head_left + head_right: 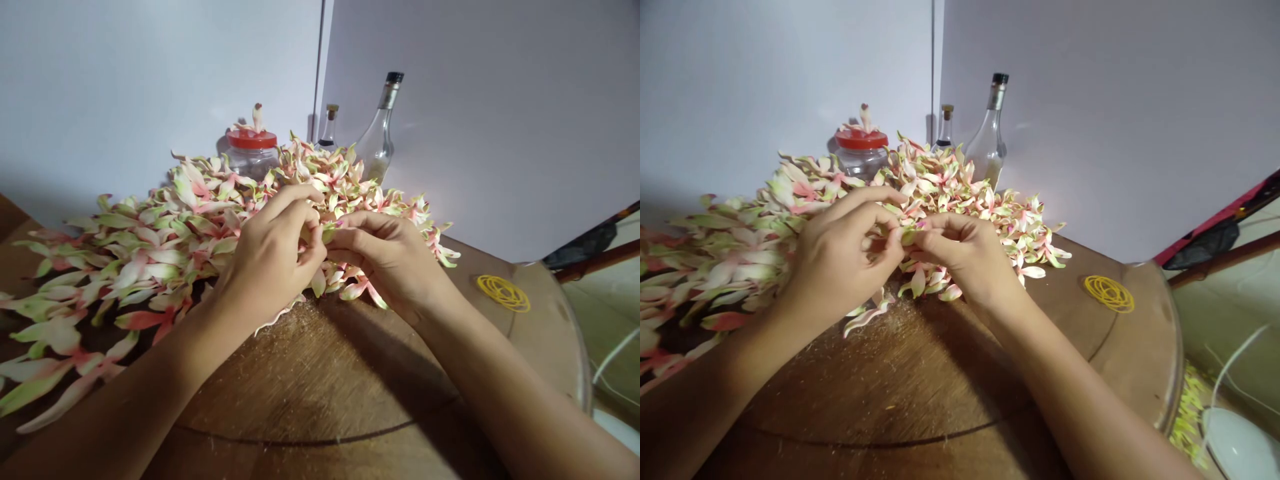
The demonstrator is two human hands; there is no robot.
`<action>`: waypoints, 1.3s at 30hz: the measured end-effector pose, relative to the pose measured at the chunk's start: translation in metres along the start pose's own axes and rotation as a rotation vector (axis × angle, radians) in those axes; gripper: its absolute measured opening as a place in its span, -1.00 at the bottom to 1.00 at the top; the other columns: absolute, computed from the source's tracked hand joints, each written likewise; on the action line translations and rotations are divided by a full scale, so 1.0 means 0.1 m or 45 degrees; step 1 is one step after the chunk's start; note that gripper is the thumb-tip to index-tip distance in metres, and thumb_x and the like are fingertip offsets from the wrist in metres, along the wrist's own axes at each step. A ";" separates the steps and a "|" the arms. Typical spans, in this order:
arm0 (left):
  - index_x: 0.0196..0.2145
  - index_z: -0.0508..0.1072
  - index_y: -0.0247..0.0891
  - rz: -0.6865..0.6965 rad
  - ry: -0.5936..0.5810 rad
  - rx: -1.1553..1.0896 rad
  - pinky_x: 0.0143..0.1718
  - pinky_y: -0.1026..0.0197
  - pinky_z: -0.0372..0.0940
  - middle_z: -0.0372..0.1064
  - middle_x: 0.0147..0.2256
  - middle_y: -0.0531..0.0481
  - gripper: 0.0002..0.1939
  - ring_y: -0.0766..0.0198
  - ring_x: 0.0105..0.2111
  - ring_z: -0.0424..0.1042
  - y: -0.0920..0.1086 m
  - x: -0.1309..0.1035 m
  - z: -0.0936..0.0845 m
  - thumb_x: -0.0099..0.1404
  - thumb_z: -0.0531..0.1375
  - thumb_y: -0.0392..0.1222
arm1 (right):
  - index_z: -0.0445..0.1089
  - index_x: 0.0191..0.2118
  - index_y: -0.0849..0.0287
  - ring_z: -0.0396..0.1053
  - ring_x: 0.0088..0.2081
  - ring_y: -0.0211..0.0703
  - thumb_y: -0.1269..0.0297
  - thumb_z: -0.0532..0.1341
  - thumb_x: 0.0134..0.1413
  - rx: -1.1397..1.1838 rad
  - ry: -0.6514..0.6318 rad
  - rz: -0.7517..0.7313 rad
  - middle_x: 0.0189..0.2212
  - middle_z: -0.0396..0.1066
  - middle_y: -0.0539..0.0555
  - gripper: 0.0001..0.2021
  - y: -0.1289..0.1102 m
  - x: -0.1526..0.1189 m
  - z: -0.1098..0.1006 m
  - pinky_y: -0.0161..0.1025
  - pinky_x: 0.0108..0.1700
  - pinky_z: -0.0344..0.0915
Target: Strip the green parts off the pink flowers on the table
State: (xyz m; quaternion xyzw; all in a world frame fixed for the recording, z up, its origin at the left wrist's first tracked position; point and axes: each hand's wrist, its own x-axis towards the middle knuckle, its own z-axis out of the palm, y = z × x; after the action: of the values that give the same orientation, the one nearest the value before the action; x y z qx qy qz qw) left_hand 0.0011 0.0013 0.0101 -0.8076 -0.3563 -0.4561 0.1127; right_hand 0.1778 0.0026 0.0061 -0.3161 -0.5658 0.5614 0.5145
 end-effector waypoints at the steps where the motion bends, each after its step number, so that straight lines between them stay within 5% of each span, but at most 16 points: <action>1: -0.37 0.36 -0.26 -0.042 0.029 -0.020 -0.30 0.21 0.43 0.47 -0.01 -0.14 -0.87 0.24 -0.25 0.50 0.00 0.00 0.00 0.24 0.16 -0.45 | 0.54 -0.37 0.14 0.53 -0.34 -0.24 0.30 0.41 0.04 0.021 0.030 0.015 -0.39 0.57 0.01 -0.93 0.00 0.00 0.00 -0.19 -0.10 0.50; 6: -0.34 0.37 -0.23 -0.285 0.208 -0.224 -0.19 0.12 0.48 0.47 -0.06 -0.10 -0.89 0.18 -0.12 0.51 -0.07 0.00 -0.01 0.31 0.14 -0.39 | 0.52 -0.40 0.13 0.55 -0.30 -0.24 0.36 0.40 0.02 0.160 0.144 0.077 -0.39 0.58 0.02 -0.95 -0.01 0.03 0.01 -0.24 -0.09 0.51; 11: -0.19 0.41 -0.20 -0.118 0.147 -0.143 -0.08 0.05 0.47 0.43 -0.01 -0.11 -0.76 0.11 -0.03 0.47 -0.04 0.00 0.00 0.28 0.11 -0.48 | 0.52 -0.34 0.12 0.55 -0.30 -0.22 0.28 0.38 0.09 0.162 0.096 0.078 -0.38 0.57 0.02 -0.94 0.00 0.02 0.03 -0.24 -0.13 0.51; 15: -0.24 0.50 -0.20 0.027 0.092 -0.057 -0.23 0.13 0.47 0.40 0.06 -0.13 -0.71 0.19 -0.19 0.50 -0.01 0.00 -0.01 0.28 0.07 -0.50 | 0.51 -0.32 0.09 0.53 -0.31 -0.23 0.26 0.36 0.11 0.127 0.047 0.060 -0.37 0.57 0.01 -0.95 0.00 0.01 0.03 -0.21 -0.12 0.51; 23: -0.33 0.54 -0.13 -0.113 0.029 -0.196 -0.14 0.02 0.52 0.45 0.01 -0.07 -0.95 0.06 -0.01 0.49 -0.08 0.01 -0.04 0.31 0.27 -0.19 | 0.54 -0.35 0.11 0.52 -0.29 -0.26 0.27 0.39 0.08 0.100 0.071 0.027 -0.36 0.55 -0.01 -0.94 -0.04 0.00 0.02 -0.24 -0.05 0.48; 29: -0.37 0.55 -0.12 -0.159 0.040 -0.273 0.04 -0.02 0.44 0.49 -0.06 -0.03 -0.95 0.12 -0.04 0.49 -0.13 0.04 -0.02 0.26 0.34 -0.21 | 0.55 -0.33 0.09 0.53 -0.31 -0.21 0.27 0.40 0.07 0.022 0.041 0.016 -0.40 0.55 0.00 -0.94 -0.04 0.00 0.01 -0.20 -0.12 0.49; 39: -0.32 0.57 -0.21 -0.184 -0.004 -0.452 0.05 0.05 0.43 0.47 -0.05 -0.09 -0.91 0.13 -0.03 0.48 -0.18 0.02 0.00 0.28 0.33 -0.15 | 0.56 -0.31 0.11 0.53 -0.28 -0.24 0.28 0.40 0.08 0.038 0.023 -0.004 -0.35 0.56 0.00 -0.94 -0.05 0.00 0.00 -0.25 -0.10 0.49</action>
State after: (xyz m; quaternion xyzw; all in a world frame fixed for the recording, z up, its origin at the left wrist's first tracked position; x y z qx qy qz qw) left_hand -0.0108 0.0149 0.0093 -0.7878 -0.3275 -0.5175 -0.0653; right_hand 0.1787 0.0019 0.0108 -0.3126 -0.5532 0.5661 0.5252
